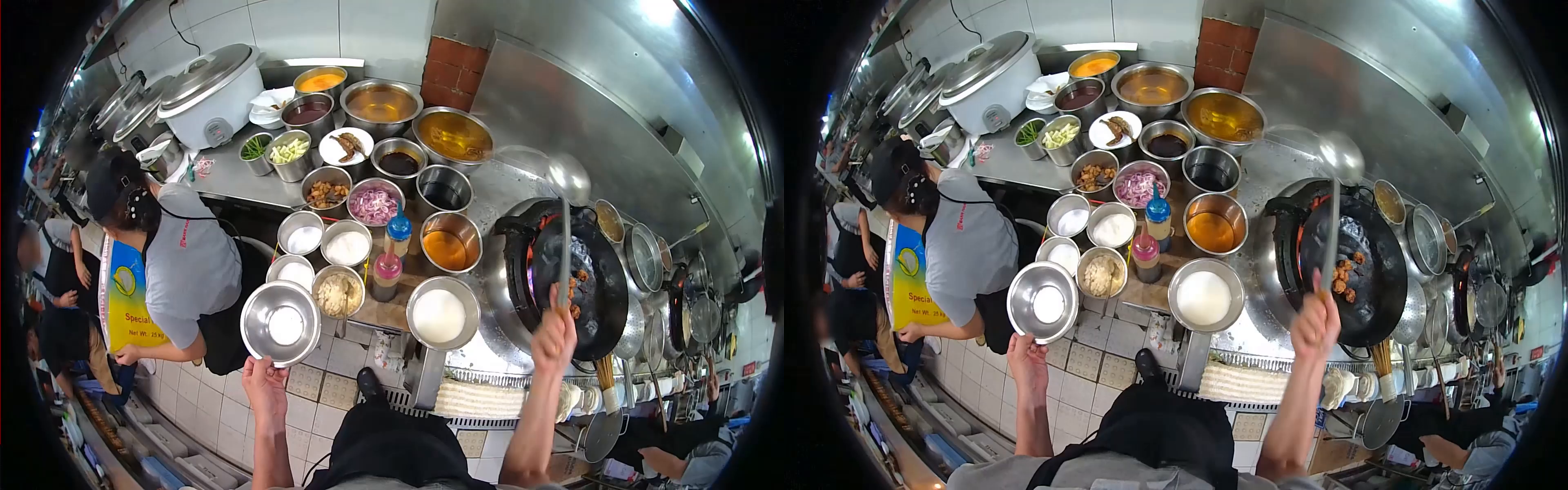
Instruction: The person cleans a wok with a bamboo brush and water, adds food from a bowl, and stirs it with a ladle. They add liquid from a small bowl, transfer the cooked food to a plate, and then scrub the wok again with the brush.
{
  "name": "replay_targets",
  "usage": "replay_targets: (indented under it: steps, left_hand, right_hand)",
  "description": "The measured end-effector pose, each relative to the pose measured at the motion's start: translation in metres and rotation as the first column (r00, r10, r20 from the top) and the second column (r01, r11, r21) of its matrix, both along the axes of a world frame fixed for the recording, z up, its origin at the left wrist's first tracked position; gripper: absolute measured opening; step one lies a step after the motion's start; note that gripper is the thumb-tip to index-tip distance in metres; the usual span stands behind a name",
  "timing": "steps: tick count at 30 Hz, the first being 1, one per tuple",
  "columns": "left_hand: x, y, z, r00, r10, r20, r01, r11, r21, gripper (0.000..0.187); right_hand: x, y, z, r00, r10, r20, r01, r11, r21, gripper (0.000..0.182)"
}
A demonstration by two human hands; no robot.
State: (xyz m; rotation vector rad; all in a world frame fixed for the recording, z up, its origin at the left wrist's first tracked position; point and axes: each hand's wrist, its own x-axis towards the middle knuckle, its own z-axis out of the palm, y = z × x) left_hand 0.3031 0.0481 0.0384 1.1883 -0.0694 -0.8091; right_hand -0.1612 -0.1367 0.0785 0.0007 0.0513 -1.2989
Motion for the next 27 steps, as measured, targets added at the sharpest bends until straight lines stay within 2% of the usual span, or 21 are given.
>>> replay_targets:
  steps: [1,2,3,4,5,7,8,9,11,12,14,16,18,19,22,24,27]
  left_hand:
    - [0.005,-0.004,0.002,1.000,0.000,-0.011,0.000,1.000,-0.014,0.013]
    - [0.010,-0.007,0.002,1.000,0.006,-0.010,-0.006,1.000,-0.013,0.013]
    - [0.014,-0.009,0.002,1.000,0.009,-0.027,-0.010,0.998,-0.061,0.012]
    - [0.017,-0.012,0.001,0.999,0.012,-0.044,-0.016,0.994,-0.107,0.011]
    - [0.020,-0.014,0.002,0.999,0.019,-0.046,-0.024,0.994,-0.104,0.011]
    - [0.025,-0.022,0.003,0.999,0.008,-0.042,-0.012,0.994,-0.107,0.013]
    - [0.027,-0.024,-0.002,0.999,0.011,-0.045,-0.016,0.995,-0.100,0.013]
    - [0.027,-0.025,-0.004,0.999,0.019,-0.046,-0.024,0.995,-0.099,0.013]
    - [0.029,-0.028,-0.007,0.998,0.015,-0.059,-0.020,0.996,-0.087,0.014]
    - [0.030,-0.027,-0.010,0.998,0.009,-0.065,-0.016,0.994,-0.110,0.014]
    - [0.029,-0.025,-0.012,0.998,0.026,-0.059,-0.031,0.995,-0.090,0.013]
    - [0.029,-0.023,-0.013,0.998,0.051,-0.048,-0.054,0.996,-0.071,0.013]
    - [0.033,-0.016,-0.020,0.996,0.067,-0.063,-0.073,0.992,-0.099,0.013]
    - [0.036,-0.012,-0.023,0.995,0.069,-0.075,-0.078,0.989,-0.122,0.012]
    - [0.039,0.002,-0.022,0.992,0.109,-0.056,-0.114,0.988,-0.100,0.012]
    - [0.041,0.015,-0.022,0.988,0.150,-0.048,-0.153,0.985,-0.077,0.011]
    - [0.048,0.045,-0.039,0.977,0.202,-0.063,-0.204,0.978,-0.040,0.013]
  right_hand:
    - [-0.012,0.030,-0.002,0.990,-0.046,-0.135,0.049,0.999,0.021,0.042]
    - [-0.017,0.057,0.000,0.847,-0.127,-0.517,0.207,0.973,0.102,0.039]
    - [-0.022,0.079,0.003,0.559,-0.133,-0.819,0.376,0.920,0.107,0.036]
    - [-0.029,0.098,0.002,0.121,-0.018,-0.993,0.401,0.915,0.032,0.033]
    - [-0.037,0.112,0.002,-0.347,0.097,-0.933,0.388,0.920,-0.049,0.029]
    - [-0.054,0.124,0.022,-0.174,0.223,-0.959,0.440,0.889,0.127,0.026]
    - [-0.062,0.126,0.012,-0.143,0.199,-0.970,0.446,0.887,0.117,0.034]
    - [-0.050,0.124,0.016,-0.146,0.199,-0.969,0.439,0.891,0.117,0.034]
    - [-0.008,0.108,0.034,-0.321,0.115,-0.940,0.308,0.951,0.011,0.043]
    - [0.001,0.097,0.040,-0.292,0.065,-0.954,0.247,0.969,-0.009,0.048]
    - [0.041,0.062,0.064,-0.032,0.014,-0.999,0.167,0.986,0.008,0.045]
    - [0.090,0.024,0.092,0.254,0.055,-0.966,0.091,0.993,0.081,0.044]
    - [0.130,-0.028,0.100,0.490,0.150,-0.859,-0.150,0.985,0.086,0.035]
    - [0.153,-0.056,0.097,0.567,0.221,-0.794,-0.255,0.963,0.086,0.033]
    - [0.239,-0.134,0.097,0.529,0.343,-0.776,-0.480,0.875,0.060,0.020]
    - [0.296,-0.171,0.097,0.382,0.301,-0.874,-0.545,0.837,0.049,0.013]
    - [0.363,-0.203,0.086,0.167,0.191,-0.967,-0.578,0.814,0.061,0.013]
